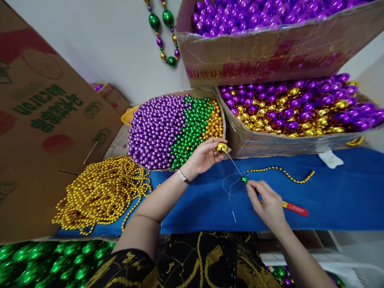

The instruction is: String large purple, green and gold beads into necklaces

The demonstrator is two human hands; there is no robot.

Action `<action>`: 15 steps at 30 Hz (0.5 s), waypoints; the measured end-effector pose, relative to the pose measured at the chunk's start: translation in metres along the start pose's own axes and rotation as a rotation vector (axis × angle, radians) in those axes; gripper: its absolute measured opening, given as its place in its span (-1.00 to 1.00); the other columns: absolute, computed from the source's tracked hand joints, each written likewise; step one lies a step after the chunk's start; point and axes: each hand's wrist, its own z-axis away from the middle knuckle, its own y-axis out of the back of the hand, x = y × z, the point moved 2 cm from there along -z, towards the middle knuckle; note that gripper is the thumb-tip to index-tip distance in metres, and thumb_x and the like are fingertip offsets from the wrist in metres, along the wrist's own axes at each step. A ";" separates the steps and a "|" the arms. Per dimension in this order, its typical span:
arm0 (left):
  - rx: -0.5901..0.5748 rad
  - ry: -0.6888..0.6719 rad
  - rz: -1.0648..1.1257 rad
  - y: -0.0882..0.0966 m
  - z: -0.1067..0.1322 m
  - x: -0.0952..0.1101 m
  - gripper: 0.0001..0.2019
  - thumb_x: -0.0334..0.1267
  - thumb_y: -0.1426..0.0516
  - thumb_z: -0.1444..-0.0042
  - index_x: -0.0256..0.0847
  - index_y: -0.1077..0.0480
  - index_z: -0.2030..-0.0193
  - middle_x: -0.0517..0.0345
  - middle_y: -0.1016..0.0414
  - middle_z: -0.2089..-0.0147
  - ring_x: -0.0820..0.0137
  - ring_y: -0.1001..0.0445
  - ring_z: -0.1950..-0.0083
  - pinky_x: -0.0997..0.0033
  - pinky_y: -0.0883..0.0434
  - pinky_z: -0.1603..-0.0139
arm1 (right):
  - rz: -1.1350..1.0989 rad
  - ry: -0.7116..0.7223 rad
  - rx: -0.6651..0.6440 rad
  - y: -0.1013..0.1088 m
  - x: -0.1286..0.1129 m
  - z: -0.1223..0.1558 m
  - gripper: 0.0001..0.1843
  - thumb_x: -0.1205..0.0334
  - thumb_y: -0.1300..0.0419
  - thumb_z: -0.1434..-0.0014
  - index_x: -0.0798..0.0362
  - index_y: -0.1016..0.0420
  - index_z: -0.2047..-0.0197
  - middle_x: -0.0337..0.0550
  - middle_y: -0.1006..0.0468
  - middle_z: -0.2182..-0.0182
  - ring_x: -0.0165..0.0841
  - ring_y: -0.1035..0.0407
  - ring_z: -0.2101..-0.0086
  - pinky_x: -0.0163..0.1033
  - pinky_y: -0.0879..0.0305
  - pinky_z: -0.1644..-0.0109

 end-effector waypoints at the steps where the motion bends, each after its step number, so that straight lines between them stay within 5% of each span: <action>1: 0.001 -0.009 -0.029 0.000 0.001 0.000 -0.67 -0.11 -0.26 -0.05 -0.23 -0.48 0.08 0.00 -0.58 0.23 0.52 -0.45 0.40 0.54 -0.33 0.42 | 0.014 0.009 -0.001 -0.001 0.001 0.000 -0.88 0.30 -0.13 -0.33 0.01 -0.48 0.12 -0.18 -0.56 0.34 -0.40 -0.49 0.36 -0.33 -0.42 0.23; 7: -0.041 -0.171 -0.431 -0.005 0.015 -0.007 -0.62 -0.20 -0.34 -0.04 -0.24 -0.49 0.00 0.10 -0.55 0.21 0.53 -0.47 0.33 0.53 -0.43 0.32 | 0.168 0.096 0.065 -0.005 0.008 0.000 -0.86 0.33 -0.14 -0.32 0.04 -0.49 0.09 -0.14 -0.59 0.32 -0.37 -0.50 0.34 -0.30 -0.43 0.17; 15: -0.008 -0.132 -0.341 0.001 0.029 -0.023 -0.60 -0.22 -0.35 -0.01 -0.23 -0.49 -0.01 0.10 -0.55 0.19 0.54 -0.47 0.33 0.51 -0.47 0.28 | 0.076 0.076 0.033 -0.017 0.011 0.003 -0.89 0.34 -0.13 -0.32 0.03 -0.46 0.11 -0.18 -0.57 0.31 -0.40 -0.50 0.32 -0.33 -0.42 0.17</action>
